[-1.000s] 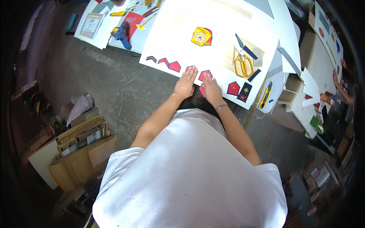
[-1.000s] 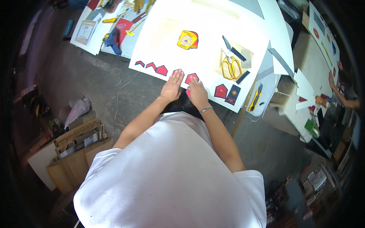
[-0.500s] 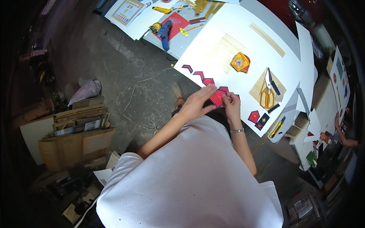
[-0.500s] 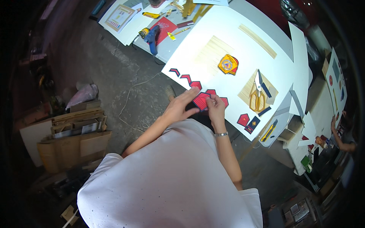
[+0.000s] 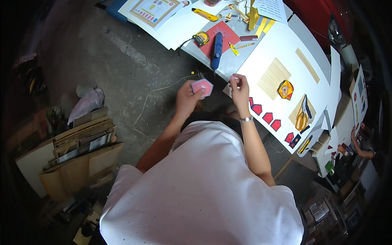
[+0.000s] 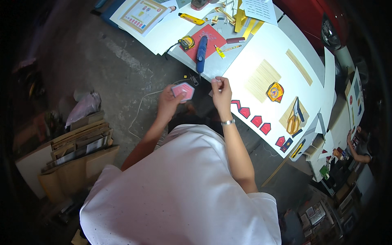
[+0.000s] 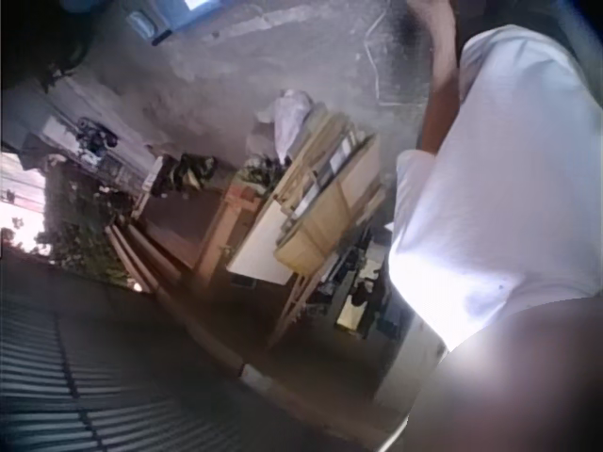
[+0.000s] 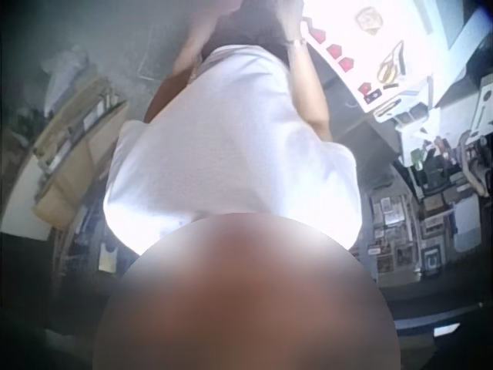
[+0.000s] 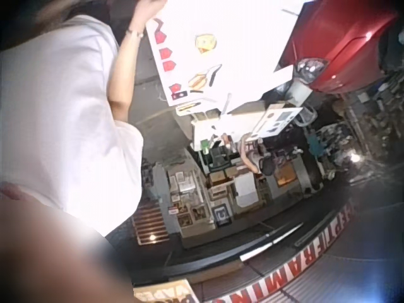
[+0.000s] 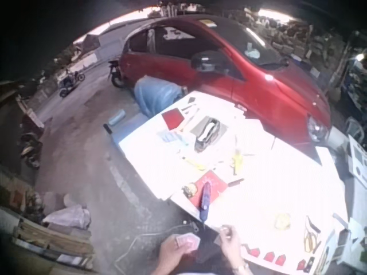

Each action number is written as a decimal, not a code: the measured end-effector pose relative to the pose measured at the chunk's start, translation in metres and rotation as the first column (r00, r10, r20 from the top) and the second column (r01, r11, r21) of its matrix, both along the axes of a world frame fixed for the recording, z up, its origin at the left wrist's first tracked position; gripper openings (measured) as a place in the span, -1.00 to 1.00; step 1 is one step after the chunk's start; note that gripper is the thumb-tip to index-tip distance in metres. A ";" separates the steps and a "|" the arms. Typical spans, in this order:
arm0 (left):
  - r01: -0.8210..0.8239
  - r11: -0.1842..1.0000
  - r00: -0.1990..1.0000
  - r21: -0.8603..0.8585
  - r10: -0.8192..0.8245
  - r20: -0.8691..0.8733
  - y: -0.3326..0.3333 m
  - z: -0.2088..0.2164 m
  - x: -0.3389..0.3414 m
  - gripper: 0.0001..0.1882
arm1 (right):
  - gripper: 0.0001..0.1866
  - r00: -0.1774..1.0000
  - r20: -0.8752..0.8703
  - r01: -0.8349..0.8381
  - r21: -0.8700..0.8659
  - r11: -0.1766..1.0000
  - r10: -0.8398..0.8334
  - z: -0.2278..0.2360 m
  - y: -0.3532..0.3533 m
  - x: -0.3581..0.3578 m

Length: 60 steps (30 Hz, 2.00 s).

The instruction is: The person cuts red and blue insignia patches from a printed sheet using a utility knife, then applies hot glue to the back of each patch and presses them onto a white board in a row. The person repeats this process for several patches, aligning them carefully.

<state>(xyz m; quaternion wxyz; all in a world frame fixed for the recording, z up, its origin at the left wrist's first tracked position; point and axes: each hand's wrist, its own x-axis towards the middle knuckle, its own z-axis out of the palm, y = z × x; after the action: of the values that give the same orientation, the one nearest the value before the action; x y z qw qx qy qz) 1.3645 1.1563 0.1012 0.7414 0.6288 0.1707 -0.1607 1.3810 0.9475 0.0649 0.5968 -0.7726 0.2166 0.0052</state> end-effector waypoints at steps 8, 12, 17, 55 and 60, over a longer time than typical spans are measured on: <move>-0.196 0.980 0.979 -0.024 0.197 0.060 0.058 0.012 0.020 -0.80 | -0.16 0.978 0.089 -0.127 -0.469 0.874 0.190 -0.083 0.038 0.090; -0.275 0.961 0.961 -0.036 0.276 0.005 0.065 0.028 0.014 -0.76 | -0.37 0.983 -0.057 -0.185 -0.364 0.913 0.177 -0.095 0.043 0.109; -0.324 0.935 0.946 -0.147 0.318 -0.064 0.081 0.015 0.039 -0.76 | -0.58 0.992 0.107 0.084 -0.206 0.975 -0.063 -0.078 0.053 0.099; 0.510 0.816 0.852 -0.274 -0.524 0.026 0.110 0.053 0.264 -0.55 | -0.59 0.990 0.013 0.131 0.330 0.935 -0.143 0.157 0.154 0.093; 0.516 0.820 0.856 -0.248 -0.507 0.104 0.108 0.056 0.255 -0.55 | -0.61 0.993 0.013 0.110 0.329 0.938 -0.121 0.167 0.144 0.088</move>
<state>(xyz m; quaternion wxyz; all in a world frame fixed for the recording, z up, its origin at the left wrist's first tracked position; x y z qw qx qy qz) 1.6194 1.2646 0.1567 0.7515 0.5483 -0.0398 -0.3647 1.4690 1.0916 0.2320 0.7197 -0.6486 0.2478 -0.0068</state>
